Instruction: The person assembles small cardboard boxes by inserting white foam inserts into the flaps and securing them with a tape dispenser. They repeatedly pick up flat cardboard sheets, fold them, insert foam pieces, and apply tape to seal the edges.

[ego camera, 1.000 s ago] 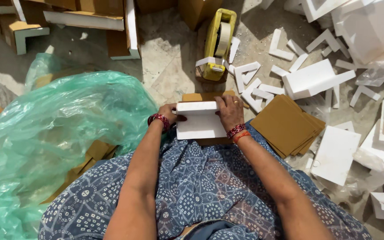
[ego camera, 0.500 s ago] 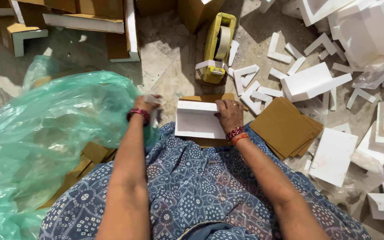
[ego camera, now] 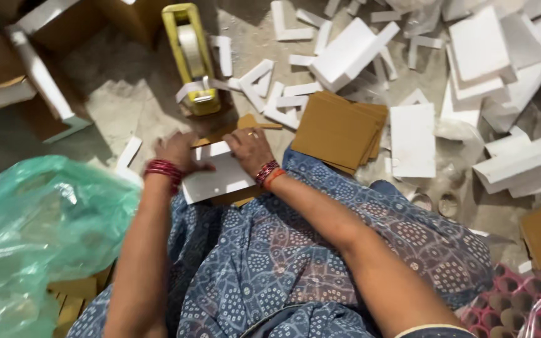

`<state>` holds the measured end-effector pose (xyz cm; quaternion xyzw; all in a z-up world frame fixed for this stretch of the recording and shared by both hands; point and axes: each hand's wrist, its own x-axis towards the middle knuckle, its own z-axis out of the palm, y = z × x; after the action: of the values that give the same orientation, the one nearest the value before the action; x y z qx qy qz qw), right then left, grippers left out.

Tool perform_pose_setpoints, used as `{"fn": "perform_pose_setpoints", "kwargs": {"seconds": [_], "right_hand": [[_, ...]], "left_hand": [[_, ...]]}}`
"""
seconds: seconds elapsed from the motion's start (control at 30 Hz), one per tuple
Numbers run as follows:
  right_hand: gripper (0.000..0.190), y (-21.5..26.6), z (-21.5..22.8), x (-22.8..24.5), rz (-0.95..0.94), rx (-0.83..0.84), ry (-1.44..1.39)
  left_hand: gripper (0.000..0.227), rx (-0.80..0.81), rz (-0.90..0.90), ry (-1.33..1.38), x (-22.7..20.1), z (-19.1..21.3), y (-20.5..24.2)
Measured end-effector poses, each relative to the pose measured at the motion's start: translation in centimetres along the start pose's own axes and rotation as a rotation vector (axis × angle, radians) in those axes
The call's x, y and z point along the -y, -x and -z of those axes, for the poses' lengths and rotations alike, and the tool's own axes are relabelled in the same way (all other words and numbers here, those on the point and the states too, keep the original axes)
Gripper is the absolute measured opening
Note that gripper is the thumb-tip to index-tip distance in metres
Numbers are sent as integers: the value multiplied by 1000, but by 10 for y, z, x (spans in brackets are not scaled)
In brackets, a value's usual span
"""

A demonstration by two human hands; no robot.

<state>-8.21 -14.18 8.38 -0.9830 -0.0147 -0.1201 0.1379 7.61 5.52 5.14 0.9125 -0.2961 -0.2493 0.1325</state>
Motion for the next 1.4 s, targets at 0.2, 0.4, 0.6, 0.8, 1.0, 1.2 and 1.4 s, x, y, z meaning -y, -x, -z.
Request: {"fn": "perform_pose_setpoints", "kwargs": {"seconds": [0.2, 0.4, 0.6, 0.8, 1.0, 1.2, 1.4], "right_hand": [[59, 14, 4, -47, 118, -36, -110], [44, 87, 73, -219, -604, 151, 136], [63, 105, 77, -208, -782, 265, 321], [71, 95, 110, -199, -796, 303, 475], [57, 120, 121, -216, -449, 160, 265], [44, 115, 135, -185, -460, 368, 86], [24, 40, 184, -70, -263, 559, -187]], "left_hand": [[55, -257, -232, -150, -54, -12, 47], [55, -383, -255, -119, -66, -12, 48], [54, -412, -266, -62, -63, -17, 46], [50, -360, -248, -7, -60, -19, 40], [52, -205, -231, -1, -55, -11, 32], [52, -136, -223, -22, -50, -12, 23], [57, -116, -232, 7, -44, -20, 16]]}}
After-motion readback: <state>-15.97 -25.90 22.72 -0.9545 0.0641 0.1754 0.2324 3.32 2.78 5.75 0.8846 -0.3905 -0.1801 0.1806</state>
